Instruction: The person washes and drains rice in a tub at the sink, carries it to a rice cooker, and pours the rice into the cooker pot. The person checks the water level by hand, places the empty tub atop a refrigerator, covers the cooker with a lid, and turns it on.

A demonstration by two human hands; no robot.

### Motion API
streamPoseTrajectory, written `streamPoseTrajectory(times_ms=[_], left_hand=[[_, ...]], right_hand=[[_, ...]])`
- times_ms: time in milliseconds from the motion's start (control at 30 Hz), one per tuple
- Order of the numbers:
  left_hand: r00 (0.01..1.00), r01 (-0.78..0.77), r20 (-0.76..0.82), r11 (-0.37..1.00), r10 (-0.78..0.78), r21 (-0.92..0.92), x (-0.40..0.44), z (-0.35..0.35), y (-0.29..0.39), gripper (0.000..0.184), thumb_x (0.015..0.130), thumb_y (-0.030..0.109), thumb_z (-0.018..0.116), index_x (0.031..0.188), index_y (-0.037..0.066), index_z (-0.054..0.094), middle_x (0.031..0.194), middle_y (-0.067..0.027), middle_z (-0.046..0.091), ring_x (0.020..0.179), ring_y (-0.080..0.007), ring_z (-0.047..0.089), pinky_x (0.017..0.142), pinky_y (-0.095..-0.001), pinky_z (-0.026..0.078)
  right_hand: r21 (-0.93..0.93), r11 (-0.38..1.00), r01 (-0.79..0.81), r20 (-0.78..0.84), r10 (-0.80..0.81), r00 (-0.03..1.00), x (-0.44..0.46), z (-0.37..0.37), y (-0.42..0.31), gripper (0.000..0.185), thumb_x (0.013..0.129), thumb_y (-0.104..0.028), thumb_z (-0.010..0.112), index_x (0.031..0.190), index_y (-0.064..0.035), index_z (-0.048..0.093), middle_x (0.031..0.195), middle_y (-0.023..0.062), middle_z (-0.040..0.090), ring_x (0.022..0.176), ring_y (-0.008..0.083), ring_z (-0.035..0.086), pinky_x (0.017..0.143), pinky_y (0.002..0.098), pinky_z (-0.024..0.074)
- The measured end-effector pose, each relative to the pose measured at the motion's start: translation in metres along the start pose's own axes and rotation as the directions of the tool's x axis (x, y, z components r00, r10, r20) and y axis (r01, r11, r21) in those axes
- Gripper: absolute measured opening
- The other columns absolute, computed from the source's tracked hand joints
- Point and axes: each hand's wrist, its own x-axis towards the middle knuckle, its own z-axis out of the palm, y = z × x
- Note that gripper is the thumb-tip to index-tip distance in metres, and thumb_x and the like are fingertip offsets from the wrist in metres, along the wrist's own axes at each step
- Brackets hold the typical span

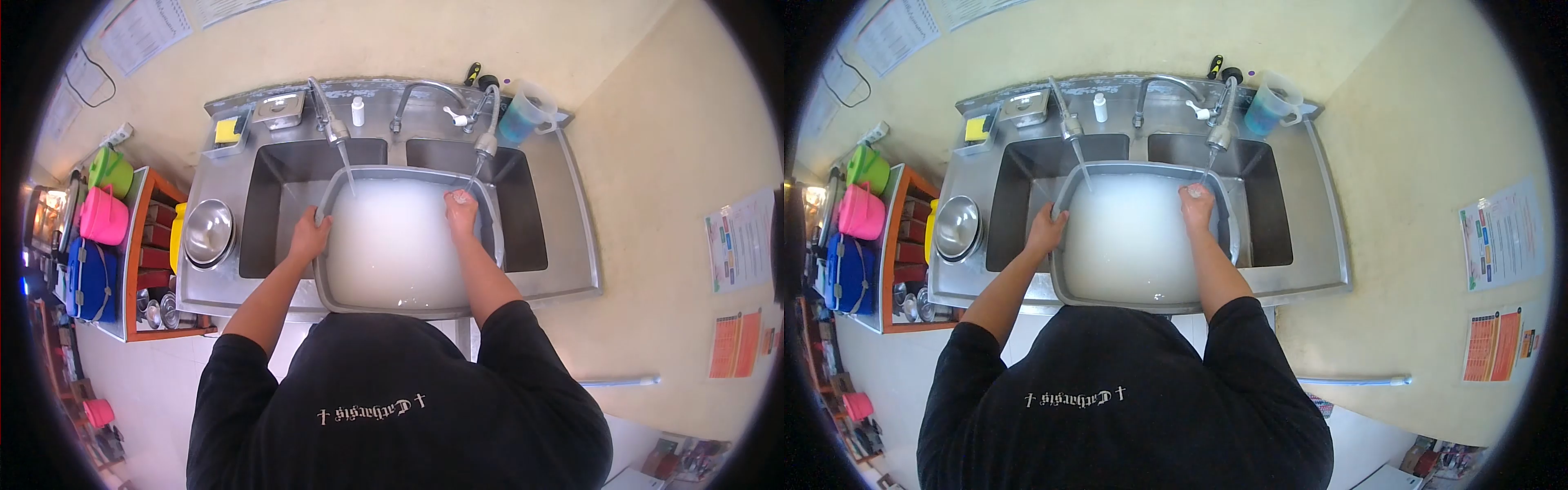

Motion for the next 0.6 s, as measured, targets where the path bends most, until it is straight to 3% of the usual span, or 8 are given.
streamPoseTrajectory(times_ms=[133, 600], left_hand=[[1.000, -0.002, -0.006, 1.000, 0.002, -0.002, 0.0019, 0.0021, -0.0028, 0.046, 0.089, 0.031, 0.062, 0.117, -0.004, 0.055, 0.106, -0.0312, 0.063, 0.103, -0.0478, 0.059, 0.087, -0.0490, 0.048], [1.000, -0.011, -0.012, 0.999, 0.011, -0.039, 0.0005, 0.0000, 0.0006, 0.046, 0.088, 0.030, 0.062, 0.118, -0.004, 0.054, 0.105, -0.0311, 0.063, 0.102, -0.0475, 0.060, 0.086, -0.0490, 0.048]], right_hand=[[-0.062, 0.998, 0.022, -0.027, -0.024, 0.999, -0.0009, 0.0014, -0.0039, 0.017, 0.082, -0.011, 0.069, 0.071, -0.0099, 0.055, 0.055, -0.0044, 0.047, 0.042, 0.0068, 0.042, 0.039, 0.0251, 0.0309], [-0.001, 1.000, 0.028, -0.018, -0.028, 0.999, -0.0015, 0.0029, -0.0072, 0.018, 0.083, -0.009, 0.068, 0.071, -0.0098, 0.055, 0.054, -0.0045, 0.046, 0.042, 0.0064, 0.042, 0.038, 0.0249, 0.0304]])
